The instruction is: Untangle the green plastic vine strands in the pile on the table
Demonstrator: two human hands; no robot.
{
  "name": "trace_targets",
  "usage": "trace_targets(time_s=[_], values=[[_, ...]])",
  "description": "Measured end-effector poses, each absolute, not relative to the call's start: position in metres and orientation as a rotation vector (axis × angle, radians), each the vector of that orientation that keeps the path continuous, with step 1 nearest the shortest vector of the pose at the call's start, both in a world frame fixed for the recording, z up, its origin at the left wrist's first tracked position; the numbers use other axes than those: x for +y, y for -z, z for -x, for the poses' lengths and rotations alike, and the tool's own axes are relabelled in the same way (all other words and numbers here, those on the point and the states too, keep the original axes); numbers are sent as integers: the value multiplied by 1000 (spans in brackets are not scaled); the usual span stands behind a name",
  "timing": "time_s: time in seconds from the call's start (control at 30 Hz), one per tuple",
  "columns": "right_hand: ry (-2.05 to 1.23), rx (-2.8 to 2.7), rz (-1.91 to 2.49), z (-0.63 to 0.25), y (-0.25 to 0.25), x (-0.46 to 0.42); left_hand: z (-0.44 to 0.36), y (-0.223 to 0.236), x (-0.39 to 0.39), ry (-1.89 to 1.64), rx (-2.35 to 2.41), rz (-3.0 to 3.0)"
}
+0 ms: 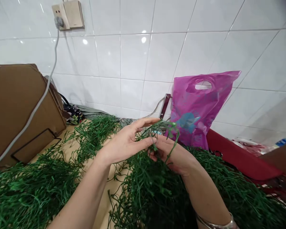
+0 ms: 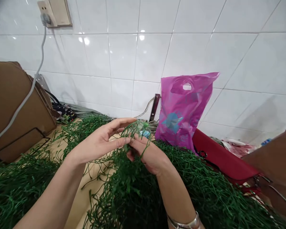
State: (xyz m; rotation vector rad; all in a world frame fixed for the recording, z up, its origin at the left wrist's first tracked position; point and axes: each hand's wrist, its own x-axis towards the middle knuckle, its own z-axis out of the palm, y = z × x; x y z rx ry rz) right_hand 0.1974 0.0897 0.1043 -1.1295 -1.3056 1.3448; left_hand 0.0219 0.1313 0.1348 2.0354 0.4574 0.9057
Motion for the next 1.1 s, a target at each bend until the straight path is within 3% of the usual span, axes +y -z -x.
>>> trace_targets(time_s=[0.13, 0.33, 0.6, 1.1], values=[[-1448, -1433, 1129, -194, -110, 83, -27, -134, 131, -1024, 581, -2026], [-864, -1522, 1394, -216, -124, 75, -24, -133, 132, -1182, 878, -2133], [-1153, -1188, 1075, -213, -139, 71, -23, -133, 131, -1139, 892, -2089], [-983, -1157, 868, -208, -132, 77, -19, -140, 132, -787, 700, -1973]])
